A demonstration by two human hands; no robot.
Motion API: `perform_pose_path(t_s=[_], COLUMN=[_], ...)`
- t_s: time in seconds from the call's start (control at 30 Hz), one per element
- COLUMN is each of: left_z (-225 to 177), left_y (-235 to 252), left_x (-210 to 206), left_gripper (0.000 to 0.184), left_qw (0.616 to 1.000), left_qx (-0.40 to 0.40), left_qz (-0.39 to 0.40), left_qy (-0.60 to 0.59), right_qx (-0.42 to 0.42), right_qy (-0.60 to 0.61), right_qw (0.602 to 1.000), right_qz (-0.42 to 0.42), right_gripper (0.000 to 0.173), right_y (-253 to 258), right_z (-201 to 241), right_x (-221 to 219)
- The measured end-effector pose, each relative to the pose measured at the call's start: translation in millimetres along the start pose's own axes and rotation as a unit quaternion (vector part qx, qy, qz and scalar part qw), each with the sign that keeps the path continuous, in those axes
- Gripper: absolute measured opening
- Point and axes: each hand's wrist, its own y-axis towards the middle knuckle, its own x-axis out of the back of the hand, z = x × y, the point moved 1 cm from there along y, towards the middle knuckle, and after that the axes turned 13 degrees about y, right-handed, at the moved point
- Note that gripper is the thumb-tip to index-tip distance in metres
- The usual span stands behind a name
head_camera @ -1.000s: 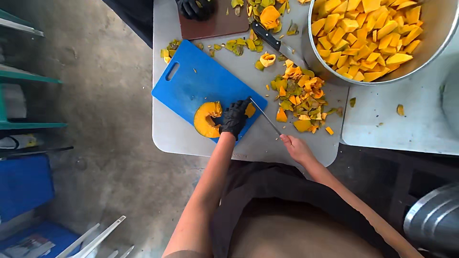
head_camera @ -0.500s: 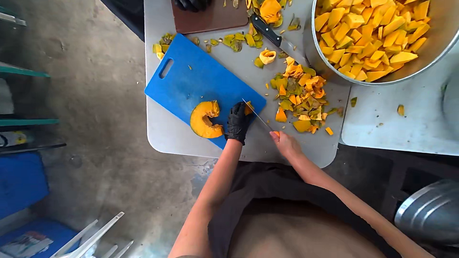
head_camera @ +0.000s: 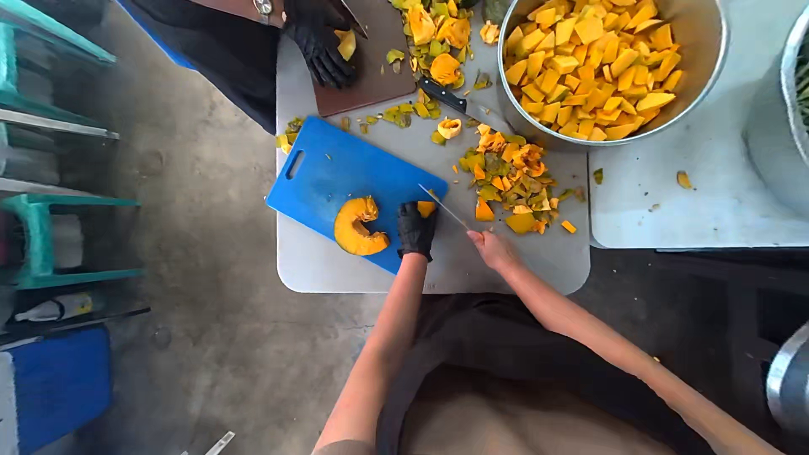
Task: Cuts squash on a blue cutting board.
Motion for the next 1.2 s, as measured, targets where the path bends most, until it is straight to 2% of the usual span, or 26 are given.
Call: perform_pose_path(t_s=[0.07,0.17,0.23,0.27,0.3,0.33,0.37,0.4,0.43,0.5,0.57,0.63,0.7,0.77,0.9,0.93,1.1,1.2], left_z=[-3.0,-10.4,-6.2,-1.5,4.1,9.4,13.3,14.4,14.1,10.2,0.4,-6.2,-5.1,3.1,17.0,18.1,24.3,25.2], left_y=[6.0,17.5,22.5,24.4,27.4,31.3,36.3,39.7,40.8,36.9,27.2,21.6,18.5,15.7,15.4,15.5,12.2,10.7], left_x=[11.1,32.0,41.1,44.3,46.4,45.7,41.7,37.0,32.9,30.2,32.2,33.9,34.5,33.2,28.8,26.1,8.8,9.0], left_gripper=[0.055,0.065,0.060,0.050,0.039,0.039,0.048,0.054,0.051,0.040,0.042,0.051,0.050,0.045,0.050,0.050,0.040,0.039], left_qw=[0.997,0.985,0.985,0.990,0.997,0.997,0.989,0.978,0.973,0.986,0.997,0.982,0.970,0.974,0.994,0.994,0.993,0.991], left_qx=[0.064,0.163,0.159,0.124,0.053,-0.038,-0.122,-0.175,-0.192,-0.121,0.037,0.174,0.219,0.187,-0.044,-0.078,-0.104,-0.106], left_qz=[0.005,0.042,0.063,0.061,0.056,0.059,0.071,0.086,0.094,0.091,0.072,0.063,0.077,0.089,0.073,0.065,-0.002,-0.006], left_qy=[-0.036,-0.042,-0.020,-0.007,0.008,0.029,0.052,0.073,0.084,0.066,0.009,-0.049,-0.076,-0.095,-0.073,-0.052,-0.051,-0.076], right_qx=[-0.018,-0.013,-0.009,-0.012,-0.016,-0.022,-0.026,-0.027,-0.026,-0.015,0.010,0.030,0.037,0.047,0.073,0.070,0.050,0.031], right_qy=[0.059,0.095,0.116,0.128,0.144,0.162,0.181,0.195,0.201,0.200,0.193,0.172,0.135,0.092,0.045,0.038,0.022,-0.018], right_qw=[0.998,0.994,0.992,0.990,0.988,0.986,0.983,0.980,0.979,0.980,0.981,0.985,0.990,0.995,0.996,0.996,0.997,0.999], right_qz=[-0.014,-0.049,-0.051,-0.048,-0.044,-0.039,-0.031,-0.024,-0.014,-0.003,-0.002,0.002,0.007,0.009,0.021,0.027,0.047,0.037], right_gripper=[0.068,0.067,0.065,0.064,0.064,0.064,0.062,0.060,0.058,0.054,0.052,0.049,0.045,0.042,0.041,0.041,0.041,0.042], right_y=[-13.0,-23.8,-27.9,-29.4,-30.1,-30.8,-31.5,-31.7,-31.7,-32.9,-35.2,-37.5,-40.9,-45.9,-47.7,-46.7,-40.9,-40.4], right_z=[-12.5,-13.4,-13.5,-14.1,-15.1,-16.7,-18.0,-19.1,-18.9,-15.2,-9.9,-1.2,9.9,20.9,28.0,29.2,34.9,36.9], right_x=[6.3,24.3,30.3,31.0,30.3,28.2,25.3,22.0,19.2,15.1,12.5,10.0,6.4,1.8,-15.7,-19.6,-32.4,-39.9])
